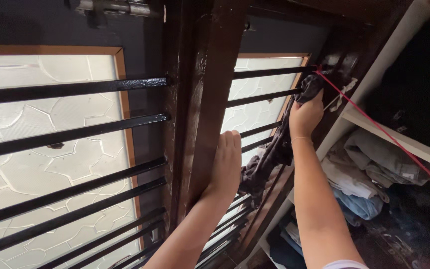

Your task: The person cleans the bars and wooden frame of a window using a dark cloth, wiping multiple sections of the structure.

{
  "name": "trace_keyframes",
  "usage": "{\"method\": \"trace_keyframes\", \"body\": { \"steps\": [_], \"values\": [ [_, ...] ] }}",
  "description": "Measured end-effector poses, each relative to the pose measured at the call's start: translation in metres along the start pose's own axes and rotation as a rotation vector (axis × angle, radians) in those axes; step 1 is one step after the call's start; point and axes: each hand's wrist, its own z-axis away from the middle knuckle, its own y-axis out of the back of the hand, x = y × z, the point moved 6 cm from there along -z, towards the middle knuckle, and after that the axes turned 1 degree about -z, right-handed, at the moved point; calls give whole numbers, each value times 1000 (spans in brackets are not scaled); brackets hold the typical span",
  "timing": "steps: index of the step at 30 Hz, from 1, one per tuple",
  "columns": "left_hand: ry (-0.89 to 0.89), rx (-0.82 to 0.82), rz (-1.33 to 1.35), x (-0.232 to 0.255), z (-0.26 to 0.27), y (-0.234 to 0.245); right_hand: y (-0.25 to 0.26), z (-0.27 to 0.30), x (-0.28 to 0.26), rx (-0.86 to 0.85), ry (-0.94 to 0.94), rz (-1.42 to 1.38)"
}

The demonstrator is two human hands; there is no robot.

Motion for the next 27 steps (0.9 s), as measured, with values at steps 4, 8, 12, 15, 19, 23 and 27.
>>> {"method": "trace_keyframes", "body": {
  "steps": [4,8,12,15,19,23,27],
  "values": [
    [-36,10,-28,3,2,0,14,25,-7,-22,137,61],
    [-80,-48,12,8,-1,-8,25,41,18,-210,-48,-8],
    [-87,-68,7,9,-2,-8,27,9,6,-71,101,-5],
    [-65,-37,47,5,-3,-2,12,-29,1,-193,37,63],
    [-115,-77,74,1,1,1,-1,-59,3,-470,37,100],
    [16,-18,181,1,3,2,1,-69,6,-606,121,176],
    [180,49,312,1,-3,1,6,-68,-16,-642,68,141]
  ]
}}
